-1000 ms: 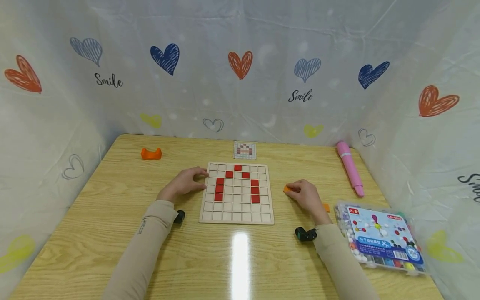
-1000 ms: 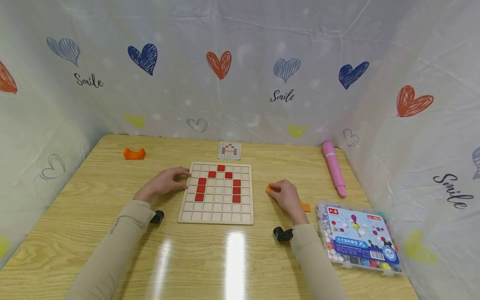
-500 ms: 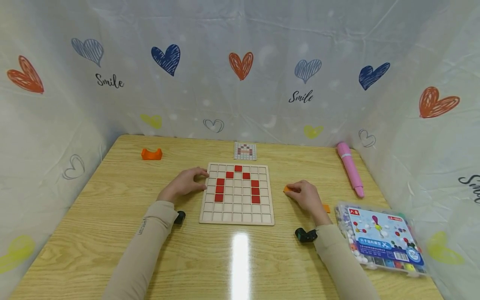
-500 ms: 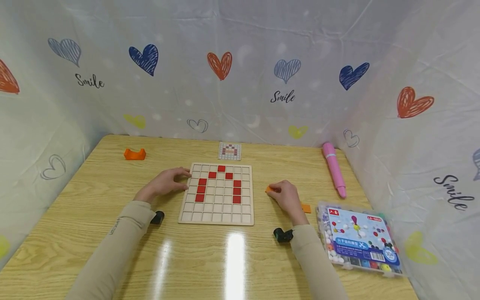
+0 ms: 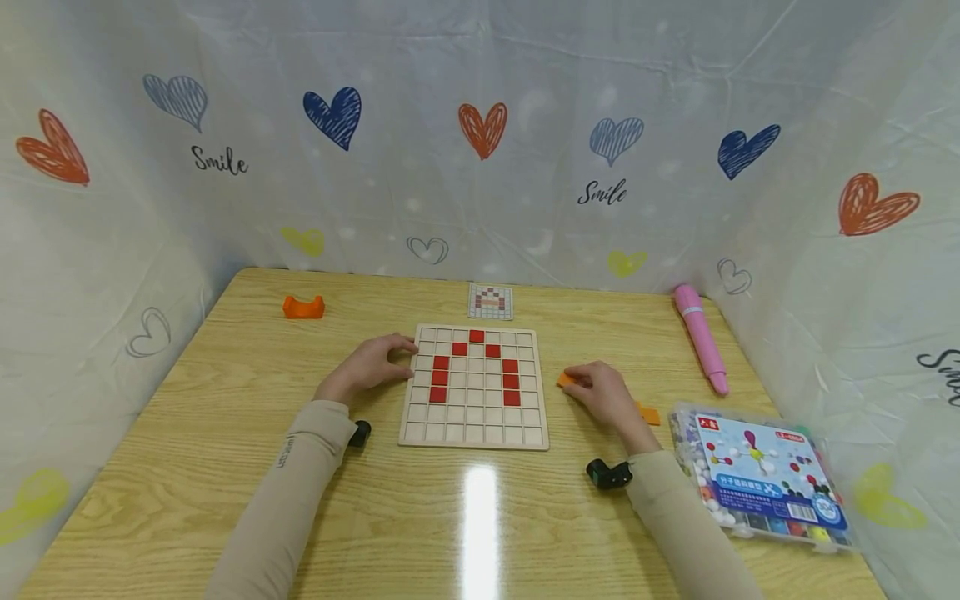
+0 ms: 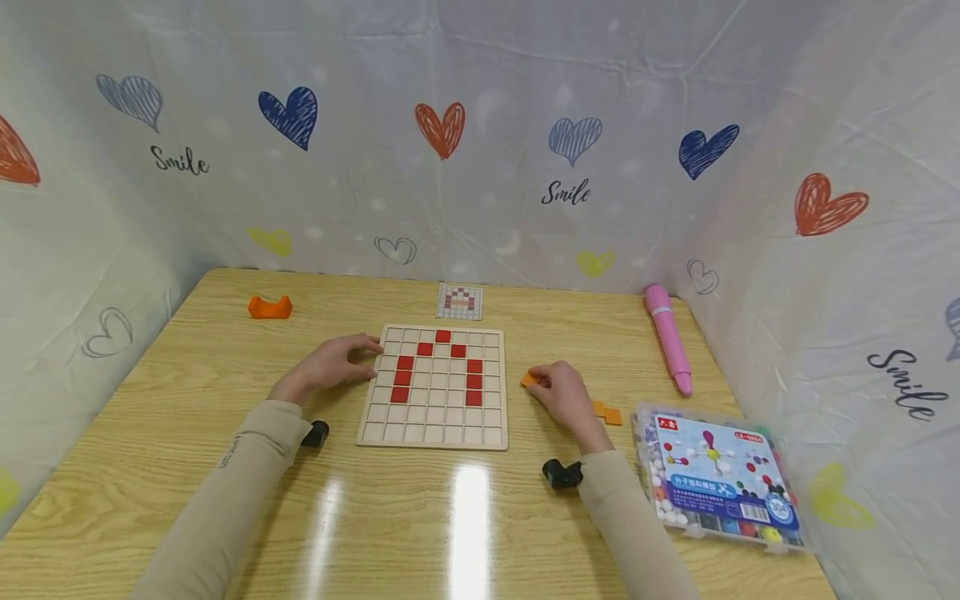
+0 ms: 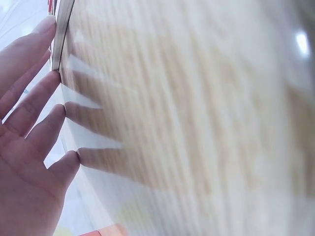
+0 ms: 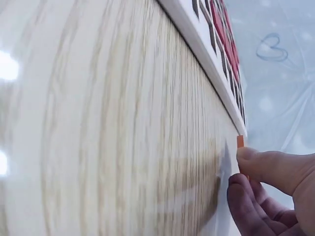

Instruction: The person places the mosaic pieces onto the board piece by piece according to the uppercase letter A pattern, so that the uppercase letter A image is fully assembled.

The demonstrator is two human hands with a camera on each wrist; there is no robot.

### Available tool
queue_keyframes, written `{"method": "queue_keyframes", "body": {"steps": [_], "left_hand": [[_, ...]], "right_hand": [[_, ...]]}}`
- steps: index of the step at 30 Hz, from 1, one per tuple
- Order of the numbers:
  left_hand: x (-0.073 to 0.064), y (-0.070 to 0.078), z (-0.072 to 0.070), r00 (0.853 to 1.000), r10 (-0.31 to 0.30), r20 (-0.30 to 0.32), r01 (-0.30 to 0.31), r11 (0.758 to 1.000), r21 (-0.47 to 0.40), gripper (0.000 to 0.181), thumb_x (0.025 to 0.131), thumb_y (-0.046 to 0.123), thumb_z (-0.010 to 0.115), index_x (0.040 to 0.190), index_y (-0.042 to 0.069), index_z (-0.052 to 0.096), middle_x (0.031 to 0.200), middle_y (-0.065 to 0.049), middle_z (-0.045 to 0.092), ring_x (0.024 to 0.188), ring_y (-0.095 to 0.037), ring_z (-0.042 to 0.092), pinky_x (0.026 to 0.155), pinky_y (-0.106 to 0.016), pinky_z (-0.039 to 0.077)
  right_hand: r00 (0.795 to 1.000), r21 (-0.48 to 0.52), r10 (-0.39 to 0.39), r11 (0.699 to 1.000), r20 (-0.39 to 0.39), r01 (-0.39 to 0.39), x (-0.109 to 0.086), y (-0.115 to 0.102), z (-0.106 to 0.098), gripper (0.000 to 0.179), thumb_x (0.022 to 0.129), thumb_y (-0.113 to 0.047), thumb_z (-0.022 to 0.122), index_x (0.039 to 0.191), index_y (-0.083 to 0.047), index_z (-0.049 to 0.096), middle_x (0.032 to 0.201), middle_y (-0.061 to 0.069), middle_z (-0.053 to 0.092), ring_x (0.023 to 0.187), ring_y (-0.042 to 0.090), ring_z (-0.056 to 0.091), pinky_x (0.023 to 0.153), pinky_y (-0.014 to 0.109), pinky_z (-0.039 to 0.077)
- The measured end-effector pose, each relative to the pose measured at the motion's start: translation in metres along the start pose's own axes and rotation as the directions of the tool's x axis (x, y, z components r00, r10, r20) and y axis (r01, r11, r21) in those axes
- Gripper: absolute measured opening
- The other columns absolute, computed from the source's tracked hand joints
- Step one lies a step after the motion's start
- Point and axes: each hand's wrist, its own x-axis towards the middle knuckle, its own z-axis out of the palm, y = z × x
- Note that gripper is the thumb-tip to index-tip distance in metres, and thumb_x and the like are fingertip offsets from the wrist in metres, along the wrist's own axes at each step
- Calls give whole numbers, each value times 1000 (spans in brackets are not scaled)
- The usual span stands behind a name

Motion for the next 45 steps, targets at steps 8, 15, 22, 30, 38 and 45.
{"method": "queue_keyframes", "body": {"steps": [8,15,22,30,38,45], "left_hand": [[0,0,-1,1000,4,3,-4,1000,-6,41,89,13,73,127,4,62,147,-15,46,142,-37,29,117,-52,22],[0,1,-2,1000,7,0,-7,1000,-1,41,89,13,72,127,4,62,147,-16,46,142,-37,29,117,-52,22],[-1,1,-2,1000,-4,-3,4,1000,-6,41,90,13,72,128,4,61,148,-16,45,143,-37,28,117,-52,21],[-2,4,-3,1000,-11,-4,11,1000,-4,41,89,13,72,128,5,61,148,-15,45,143,-36,28,118,-51,21],[0,2,-1,1000,-1,-3,1,1000,10,40,89,13,72,127,5,62,147,-15,46,143,-37,28,118,-52,21],[0,1,-2,1000,3,-6,-2,1000,13,40,89,13,72,127,4,62,147,-16,46,143,-38,28,117,-53,21]], "right_hand": [[1000,101,1,995,2,-1,2,-26,4,31,90,-16,71,120,-4,70,109,13,60,97,25,63,86,42,54],[997,94,-68,994,43,64,13,-55,10,32,90,-16,72,120,-5,70,112,12,64,96,24,65,85,39,55],[983,101,-141,986,120,129,27,-75,27,29,90,-12,70,117,-3,71,107,11,65,92,22,64,81,35,56],[962,60,-203,979,182,195,41,-95,51,28,90,-6,67,118,-3,70,106,10,66,91,19,61,79,32,54],[957,23,-229,973,177,229,49,-111,66,25,90,-6,68,114,-3,72,104,8,67,91,18,60,80,31,52],[953,-11,-240,969,183,246,57,-116,78,24,91,-9,69,114,-4,72,103,9,65,91,19,57,77,30,50]]}}
